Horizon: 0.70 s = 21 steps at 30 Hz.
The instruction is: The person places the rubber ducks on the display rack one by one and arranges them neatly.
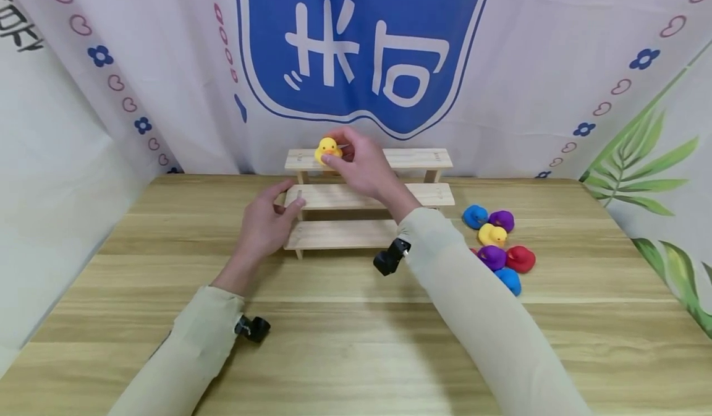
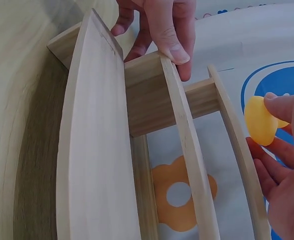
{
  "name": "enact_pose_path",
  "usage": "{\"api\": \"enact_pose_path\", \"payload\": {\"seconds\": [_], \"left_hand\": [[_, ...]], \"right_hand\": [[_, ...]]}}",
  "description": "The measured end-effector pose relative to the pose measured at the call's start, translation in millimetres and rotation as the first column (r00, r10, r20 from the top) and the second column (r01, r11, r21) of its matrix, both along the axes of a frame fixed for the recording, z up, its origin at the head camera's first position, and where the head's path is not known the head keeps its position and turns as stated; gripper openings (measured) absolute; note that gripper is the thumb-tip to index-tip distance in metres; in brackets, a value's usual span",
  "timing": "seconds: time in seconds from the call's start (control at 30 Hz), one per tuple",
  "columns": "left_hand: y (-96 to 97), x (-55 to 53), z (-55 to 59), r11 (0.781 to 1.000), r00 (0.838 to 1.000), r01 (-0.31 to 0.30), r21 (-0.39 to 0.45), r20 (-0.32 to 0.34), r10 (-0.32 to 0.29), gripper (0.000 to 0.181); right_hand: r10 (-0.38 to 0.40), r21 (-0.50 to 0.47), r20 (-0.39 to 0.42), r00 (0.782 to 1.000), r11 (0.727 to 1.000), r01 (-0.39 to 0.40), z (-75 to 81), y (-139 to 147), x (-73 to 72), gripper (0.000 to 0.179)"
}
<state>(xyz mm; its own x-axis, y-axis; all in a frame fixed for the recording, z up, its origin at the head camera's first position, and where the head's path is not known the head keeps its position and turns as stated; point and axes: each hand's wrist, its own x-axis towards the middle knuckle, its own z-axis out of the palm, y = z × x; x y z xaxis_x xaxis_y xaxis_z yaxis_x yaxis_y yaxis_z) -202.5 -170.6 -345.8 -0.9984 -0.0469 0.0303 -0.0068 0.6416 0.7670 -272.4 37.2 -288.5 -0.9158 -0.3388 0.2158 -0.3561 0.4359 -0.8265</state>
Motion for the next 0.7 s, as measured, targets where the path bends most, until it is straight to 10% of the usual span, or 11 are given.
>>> {"api": "enact_pose_path", "payload": {"seconds": [0.7], "left_hand": [[1.0,0.3,-1.0,1.0,1.0,-0.012,0.001,-0.007,0.012,0.059]], "right_hand": [[-0.032,0.062,0.023,0.999,0.998,0.031,0.5,-17,-8.3,0.041]]}}
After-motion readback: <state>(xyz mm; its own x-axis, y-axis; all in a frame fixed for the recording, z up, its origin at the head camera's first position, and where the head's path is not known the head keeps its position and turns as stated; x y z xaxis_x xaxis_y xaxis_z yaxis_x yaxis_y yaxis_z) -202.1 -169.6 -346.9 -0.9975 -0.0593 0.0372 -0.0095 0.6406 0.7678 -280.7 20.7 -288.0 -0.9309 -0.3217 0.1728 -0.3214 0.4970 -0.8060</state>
